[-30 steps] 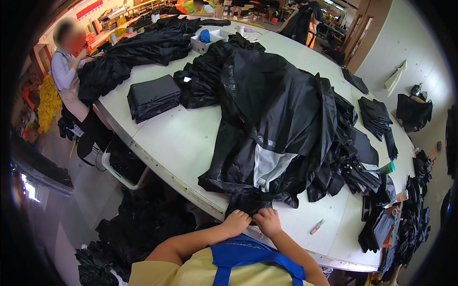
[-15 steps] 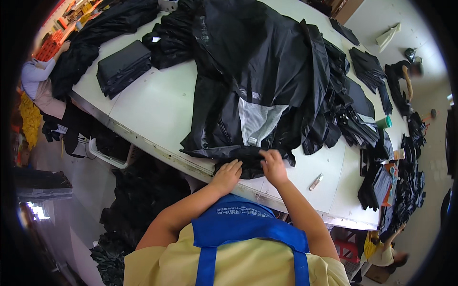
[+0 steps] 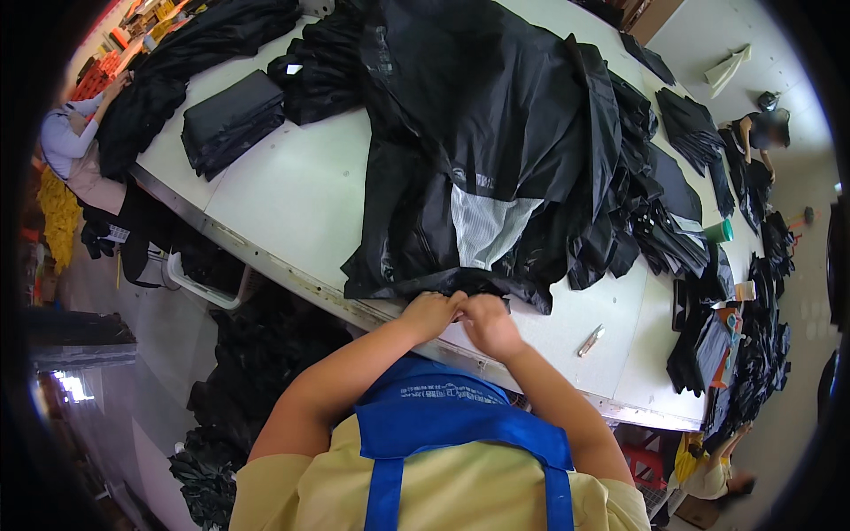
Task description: The person folds black garments on a white table, aligns edges, and stacks them. The person uses scissors to trim loose threads from the garments. The person places folded items into a white bin.
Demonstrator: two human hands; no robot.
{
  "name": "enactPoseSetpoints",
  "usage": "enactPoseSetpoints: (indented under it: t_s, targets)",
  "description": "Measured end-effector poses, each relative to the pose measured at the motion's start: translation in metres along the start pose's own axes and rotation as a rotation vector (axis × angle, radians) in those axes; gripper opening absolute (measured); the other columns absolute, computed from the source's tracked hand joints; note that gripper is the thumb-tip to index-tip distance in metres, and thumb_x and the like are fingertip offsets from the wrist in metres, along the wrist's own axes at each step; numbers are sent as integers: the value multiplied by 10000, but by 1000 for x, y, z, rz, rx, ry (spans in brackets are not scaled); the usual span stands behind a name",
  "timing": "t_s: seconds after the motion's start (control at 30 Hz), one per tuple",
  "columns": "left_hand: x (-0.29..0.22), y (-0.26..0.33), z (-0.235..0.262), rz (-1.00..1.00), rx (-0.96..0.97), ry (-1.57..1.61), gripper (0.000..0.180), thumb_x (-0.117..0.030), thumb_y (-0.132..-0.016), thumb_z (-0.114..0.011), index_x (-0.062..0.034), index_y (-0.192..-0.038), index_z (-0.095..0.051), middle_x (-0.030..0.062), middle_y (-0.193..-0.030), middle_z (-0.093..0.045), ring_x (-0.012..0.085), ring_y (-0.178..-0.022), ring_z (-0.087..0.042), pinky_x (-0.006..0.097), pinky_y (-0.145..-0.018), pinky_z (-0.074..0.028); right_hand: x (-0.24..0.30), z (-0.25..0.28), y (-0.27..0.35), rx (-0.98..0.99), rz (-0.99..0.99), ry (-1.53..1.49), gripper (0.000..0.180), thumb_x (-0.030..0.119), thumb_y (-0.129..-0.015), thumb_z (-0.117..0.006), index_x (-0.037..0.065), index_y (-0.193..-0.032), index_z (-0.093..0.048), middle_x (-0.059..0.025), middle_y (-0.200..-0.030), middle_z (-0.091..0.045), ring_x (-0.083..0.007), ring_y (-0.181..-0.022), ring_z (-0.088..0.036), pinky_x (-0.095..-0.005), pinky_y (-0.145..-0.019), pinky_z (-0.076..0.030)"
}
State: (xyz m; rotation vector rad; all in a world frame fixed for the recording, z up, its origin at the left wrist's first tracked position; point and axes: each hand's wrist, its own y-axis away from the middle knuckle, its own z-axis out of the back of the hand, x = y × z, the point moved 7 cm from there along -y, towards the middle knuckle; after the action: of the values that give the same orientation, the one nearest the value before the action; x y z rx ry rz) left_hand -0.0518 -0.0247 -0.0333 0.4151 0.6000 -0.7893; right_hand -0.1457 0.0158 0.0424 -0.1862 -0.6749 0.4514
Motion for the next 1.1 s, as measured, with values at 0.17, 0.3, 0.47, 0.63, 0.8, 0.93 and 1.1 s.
enactPoseSetpoints:
  t_s: [0.17,0.3,0.47,0.63,0.8,0.93,1.1]
  targets:
    - [1,-9,12,-43,-187,-28,162,-197,-897,-550,-36,-893,-529,170,-845,-650,348,-868,-594,446,-755,-465,-22,-4,6,88,-128,200,349,215,-759,-713,79,-1046,-569,-109,-963,-595,-326,-977,-542,-427,-877,-444]
    - [0,1,23,-56,-272,-228,217,-224,-892,-560,-29,-988,-566,179,-1150,-595,386,-1097,-508,534,-863,-418,-51,-22,10,228,-144,289,315,253,-782,-696,70,-1013,-585,-114,-948,-607,-321,-955,-547,-414,-867,-451]
    - [11,14,46,118,-127,-188,311,-305,-875,-598,-41,-1040,-586,177,-1333,-483,378,-1200,-463,524,-926,-397,-70,-23,1,272,-325,179,309,241,-820,-663,43,-1037,-568,-150,-916,-607,-357,-968,-554,-434,-855,-464]
    - [35,5,36,124,-99,-231,309,-258,-885,-584,-73,-1123,-518,160,-1077,-586,346,-1034,-533,488,-791,-439,-57,-16,-15,257,-299,256,382,191,-822,-662,55,-1159,-546,-198,-1157,-534,-373,-1049,-527,-428,-894,-458]
    - [30,-3,48,282,-122,-201,159,-179,-881,-538,-80,-1003,-564,142,-961,-604,324,-968,-563,475,-726,-462,-37,2,-16,306,-202,379,551,171,-760,-710,116,-1277,-528,-157,-1126,-534,-337,-1031,-533,-428,-916,-453]
    - [25,1,52,182,-273,-315,220,-112,-808,-539,-60,-1019,-571,166,-1142,-535,308,-997,-565,465,-746,-502,-35,7,-23,369,-164,596,547,236,-778,-692,158,-1295,-530,-106,-1062,-569,-280,-980,-557,-406,-802,-461]
    - [28,5,55,22,-361,-290,184,-113,-812,-540,-43,-978,-572,143,-1031,-550,296,-905,-593,395,-628,-547,-43,8,-19,318,-216,625,352,275,-792,-672,135,-1094,-557,-64,-935,-581,-243,-839,-612,-385,-682,-465]
